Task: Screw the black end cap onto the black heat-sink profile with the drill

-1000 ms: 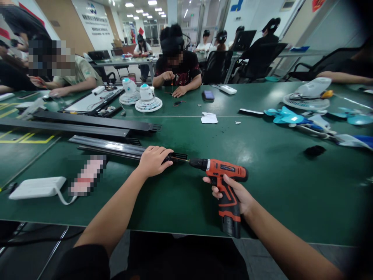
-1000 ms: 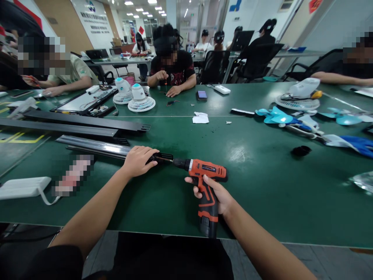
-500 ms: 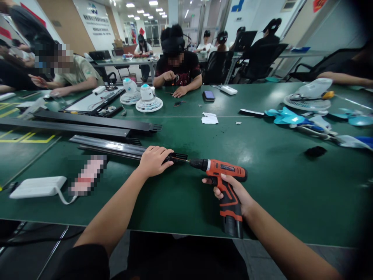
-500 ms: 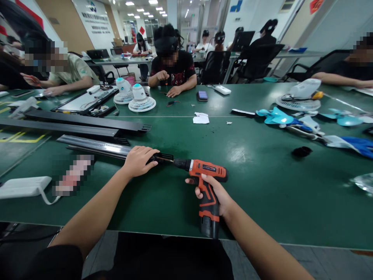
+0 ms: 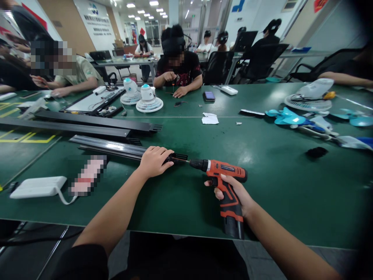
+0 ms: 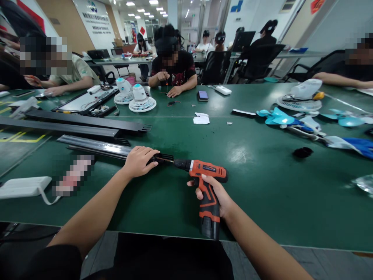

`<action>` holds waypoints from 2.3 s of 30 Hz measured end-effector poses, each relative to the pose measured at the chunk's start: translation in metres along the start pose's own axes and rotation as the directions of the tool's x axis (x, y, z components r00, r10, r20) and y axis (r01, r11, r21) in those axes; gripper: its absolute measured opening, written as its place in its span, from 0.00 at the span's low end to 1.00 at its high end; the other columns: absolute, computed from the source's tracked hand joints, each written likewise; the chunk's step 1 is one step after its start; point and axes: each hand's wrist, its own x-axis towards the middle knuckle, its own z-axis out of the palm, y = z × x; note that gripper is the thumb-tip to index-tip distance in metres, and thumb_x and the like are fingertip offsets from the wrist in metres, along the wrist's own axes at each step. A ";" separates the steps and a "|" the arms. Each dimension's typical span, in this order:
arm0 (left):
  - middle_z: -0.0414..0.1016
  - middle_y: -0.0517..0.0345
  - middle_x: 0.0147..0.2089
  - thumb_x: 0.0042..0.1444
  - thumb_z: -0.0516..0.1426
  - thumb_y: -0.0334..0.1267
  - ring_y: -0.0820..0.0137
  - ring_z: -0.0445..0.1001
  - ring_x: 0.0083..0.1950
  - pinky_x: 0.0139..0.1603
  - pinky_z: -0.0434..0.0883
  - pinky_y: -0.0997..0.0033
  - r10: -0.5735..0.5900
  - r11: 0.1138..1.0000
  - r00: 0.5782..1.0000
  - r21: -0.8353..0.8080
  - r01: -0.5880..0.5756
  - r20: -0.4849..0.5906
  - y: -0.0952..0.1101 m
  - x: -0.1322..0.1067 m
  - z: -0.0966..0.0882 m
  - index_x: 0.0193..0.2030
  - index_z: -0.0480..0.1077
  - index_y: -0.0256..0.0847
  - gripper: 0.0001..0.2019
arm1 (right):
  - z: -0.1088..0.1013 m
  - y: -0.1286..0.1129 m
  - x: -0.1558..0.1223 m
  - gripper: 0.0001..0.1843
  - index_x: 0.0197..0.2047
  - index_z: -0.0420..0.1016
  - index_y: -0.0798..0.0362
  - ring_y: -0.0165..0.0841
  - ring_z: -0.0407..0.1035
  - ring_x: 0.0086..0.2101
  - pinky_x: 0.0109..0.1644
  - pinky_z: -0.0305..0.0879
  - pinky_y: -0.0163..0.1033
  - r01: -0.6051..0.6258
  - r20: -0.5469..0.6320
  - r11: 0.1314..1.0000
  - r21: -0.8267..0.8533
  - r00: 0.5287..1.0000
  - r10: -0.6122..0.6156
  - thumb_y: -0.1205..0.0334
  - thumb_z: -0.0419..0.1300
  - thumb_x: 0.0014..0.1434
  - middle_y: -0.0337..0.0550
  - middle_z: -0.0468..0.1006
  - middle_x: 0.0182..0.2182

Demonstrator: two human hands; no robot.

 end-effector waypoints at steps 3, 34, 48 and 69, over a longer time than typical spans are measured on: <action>0.81 0.50 0.54 0.73 0.50 0.54 0.57 0.78 0.52 0.56 0.67 0.54 -0.001 1.000 1.000 -0.004 0.001 0.005 0.000 0.000 0.000 0.62 0.72 0.44 0.22 | -0.001 0.000 0.001 0.28 0.48 0.83 0.62 0.26 0.65 0.17 0.17 0.61 0.29 -0.003 0.004 1.000 0.015 1.000 0.003 0.42 0.68 0.61 0.40 0.76 0.19; 0.81 0.48 0.55 0.74 0.50 0.53 0.56 0.77 0.54 0.57 0.67 0.54 0.008 1.000 1.000 -0.015 -0.008 0.015 -0.001 0.000 -0.001 0.62 0.71 0.42 0.21 | -0.001 0.002 -0.002 0.22 0.50 0.81 0.59 0.29 0.79 0.31 0.37 0.78 0.31 0.019 0.149 0.989 0.148 0.988 -0.042 0.48 0.70 0.64 0.51 0.85 0.38; 0.80 0.48 0.55 0.73 0.52 0.51 0.56 0.77 0.54 0.58 0.67 0.52 0.005 1.000 0.999 -0.027 -0.004 0.035 -0.002 0.001 -0.001 0.63 0.71 0.42 0.21 | -0.006 0.010 0.007 0.17 0.39 0.80 0.54 0.35 0.79 0.44 0.55 0.76 0.37 0.079 0.130 0.981 0.179 0.986 -0.103 0.48 0.71 0.63 0.44 0.81 0.36; 0.80 0.48 0.55 0.73 0.53 0.52 0.55 0.77 0.55 0.58 0.67 0.53 -0.001 1.000 0.997 -0.029 0.003 0.073 -0.004 -0.001 -0.003 0.64 0.70 0.40 0.22 | -0.003 0.008 0.011 0.22 0.44 0.80 0.56 0.26 0.70 0.26 0.28 0.70 0.28 -0.001 0.229 0.982 0.187 0.973 -0.043 0.45 0.73 0.60 0.40 0.78 0.29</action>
